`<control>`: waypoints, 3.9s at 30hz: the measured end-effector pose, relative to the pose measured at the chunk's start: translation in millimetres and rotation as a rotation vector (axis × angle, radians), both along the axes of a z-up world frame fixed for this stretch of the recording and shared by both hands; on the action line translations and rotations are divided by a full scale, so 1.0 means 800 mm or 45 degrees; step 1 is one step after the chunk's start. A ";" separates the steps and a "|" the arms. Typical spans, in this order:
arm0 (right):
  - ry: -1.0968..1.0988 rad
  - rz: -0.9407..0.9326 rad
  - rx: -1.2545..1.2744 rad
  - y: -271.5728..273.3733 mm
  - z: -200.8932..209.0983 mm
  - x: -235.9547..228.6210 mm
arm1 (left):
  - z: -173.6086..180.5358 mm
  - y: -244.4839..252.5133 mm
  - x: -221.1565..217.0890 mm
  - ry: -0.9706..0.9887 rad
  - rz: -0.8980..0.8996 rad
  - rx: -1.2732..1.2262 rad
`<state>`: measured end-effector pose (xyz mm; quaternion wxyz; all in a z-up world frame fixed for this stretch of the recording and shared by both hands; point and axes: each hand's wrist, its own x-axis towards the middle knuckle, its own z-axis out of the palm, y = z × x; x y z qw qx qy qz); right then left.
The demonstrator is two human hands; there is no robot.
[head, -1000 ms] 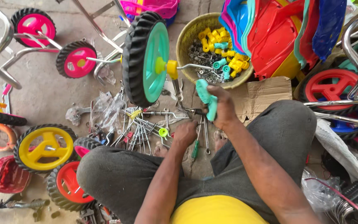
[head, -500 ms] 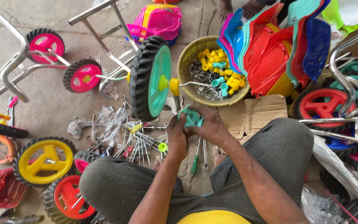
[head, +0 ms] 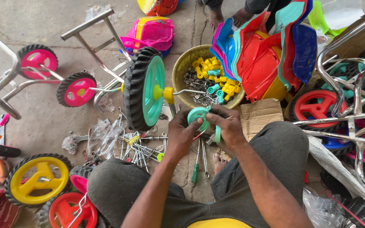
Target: The person assembles a tricycle wheel by attaching a teal wheel to a metal frame using a red screwdriver. They then attach a teal plastic pedal to the wheel axle.
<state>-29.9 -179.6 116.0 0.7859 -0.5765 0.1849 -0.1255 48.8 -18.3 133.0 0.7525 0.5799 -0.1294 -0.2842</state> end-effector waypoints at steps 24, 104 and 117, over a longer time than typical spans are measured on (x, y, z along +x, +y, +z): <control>0.002 -0.423 0.247 -0.013 0.006 0.046 | -0.079 -0.009 0.024 -1.197 0.901 0.624; -0.220 0.066 -0.951 0.025 -0.071 -0.006 | -0.123 0.066 0.003 0.669 0.349 0.093; 0.563 0.256 0.089 0.023 -0.064 -0.015 | -0.087 0.050 -0.020 0.034 -0.045 0.180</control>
